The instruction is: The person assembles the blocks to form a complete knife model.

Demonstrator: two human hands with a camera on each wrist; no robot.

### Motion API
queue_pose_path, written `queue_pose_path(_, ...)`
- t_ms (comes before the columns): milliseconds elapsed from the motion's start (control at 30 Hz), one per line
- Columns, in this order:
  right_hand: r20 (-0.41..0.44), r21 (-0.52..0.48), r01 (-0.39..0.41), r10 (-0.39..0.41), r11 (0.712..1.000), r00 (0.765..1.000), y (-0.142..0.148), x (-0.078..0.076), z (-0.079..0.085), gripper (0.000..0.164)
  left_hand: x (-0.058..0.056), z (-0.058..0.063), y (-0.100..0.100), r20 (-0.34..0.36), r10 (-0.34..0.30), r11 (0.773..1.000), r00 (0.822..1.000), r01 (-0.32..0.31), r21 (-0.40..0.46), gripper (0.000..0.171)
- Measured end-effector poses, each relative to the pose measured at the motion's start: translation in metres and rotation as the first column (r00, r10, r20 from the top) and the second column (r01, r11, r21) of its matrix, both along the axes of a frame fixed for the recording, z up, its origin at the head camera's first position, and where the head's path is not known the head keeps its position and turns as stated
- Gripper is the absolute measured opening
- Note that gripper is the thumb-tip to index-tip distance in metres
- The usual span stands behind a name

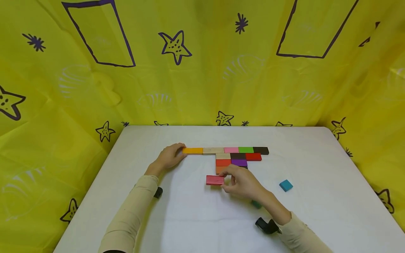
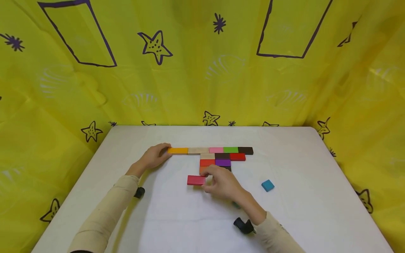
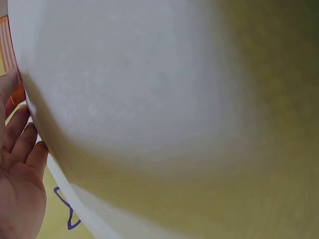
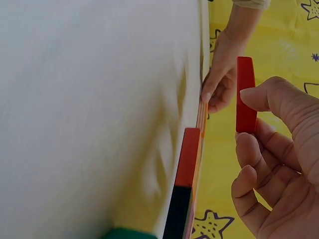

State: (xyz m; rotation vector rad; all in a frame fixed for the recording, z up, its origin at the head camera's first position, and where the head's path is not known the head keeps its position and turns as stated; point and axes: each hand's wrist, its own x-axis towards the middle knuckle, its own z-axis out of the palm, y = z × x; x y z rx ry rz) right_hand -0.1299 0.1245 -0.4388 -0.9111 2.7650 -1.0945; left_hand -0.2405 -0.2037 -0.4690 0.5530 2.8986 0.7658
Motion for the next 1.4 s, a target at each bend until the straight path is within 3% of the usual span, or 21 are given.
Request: queue_pose_path(1400,-0.05,0.067,0.163,-0.16,0.984,0.986,0.09,-0.009,0.001,0.029,0.003,0.002,0.001,-0.026,-0.009,1.0,1.0,0.01,0.014,0.035)
